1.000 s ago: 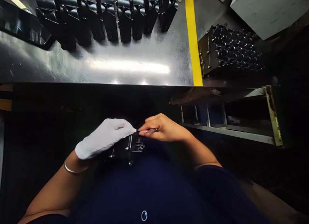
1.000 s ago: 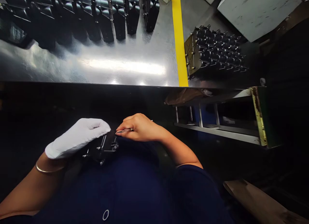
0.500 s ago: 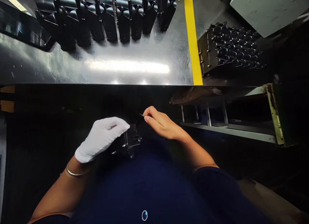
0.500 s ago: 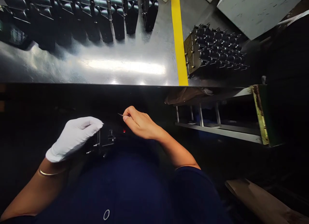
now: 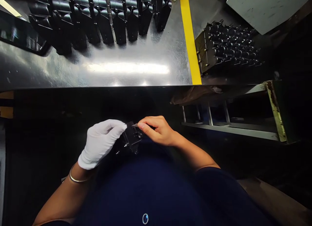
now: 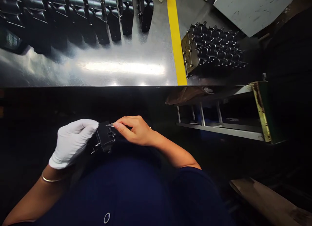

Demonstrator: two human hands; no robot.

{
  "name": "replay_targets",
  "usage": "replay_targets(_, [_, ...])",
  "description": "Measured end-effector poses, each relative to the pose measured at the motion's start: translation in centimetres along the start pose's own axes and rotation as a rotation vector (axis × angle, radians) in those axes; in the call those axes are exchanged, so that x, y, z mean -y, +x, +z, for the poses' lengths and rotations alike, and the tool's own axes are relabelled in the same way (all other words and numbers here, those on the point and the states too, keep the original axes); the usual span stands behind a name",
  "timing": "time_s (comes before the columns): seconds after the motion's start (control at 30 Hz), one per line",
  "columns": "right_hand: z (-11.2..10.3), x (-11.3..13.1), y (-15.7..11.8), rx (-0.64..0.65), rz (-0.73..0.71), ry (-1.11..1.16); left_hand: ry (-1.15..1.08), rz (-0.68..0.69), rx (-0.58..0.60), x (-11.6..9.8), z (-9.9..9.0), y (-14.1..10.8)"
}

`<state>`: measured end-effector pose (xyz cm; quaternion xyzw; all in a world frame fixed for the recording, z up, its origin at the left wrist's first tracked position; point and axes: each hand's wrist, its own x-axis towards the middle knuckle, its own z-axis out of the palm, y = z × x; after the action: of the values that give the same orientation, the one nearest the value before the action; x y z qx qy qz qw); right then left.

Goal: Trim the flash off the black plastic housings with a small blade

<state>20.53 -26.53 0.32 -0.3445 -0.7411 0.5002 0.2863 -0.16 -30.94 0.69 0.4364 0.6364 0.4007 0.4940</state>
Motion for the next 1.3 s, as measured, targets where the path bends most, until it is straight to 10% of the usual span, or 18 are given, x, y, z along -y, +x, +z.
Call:
replay_targets(0.43, [-0.3, 0.0, -0.1, 0.005, -0.099, -0.069, 0.016, -0.058, -0.008, -0.7, 0.2, -0.1])
replay_targets(0.77, [-1.7, 0.0, 0.0, 0.236, -0.125, 0.095, -0.024, -0.104, -0.015, -0.7, 0.1, -0.3])
replay_targets(1.3, [-0.7, -0.3, 0.0, 0.036, -0.266, -0.14, -0.016, -0.097, -0.056, -0.5, -0.1, -0.1])
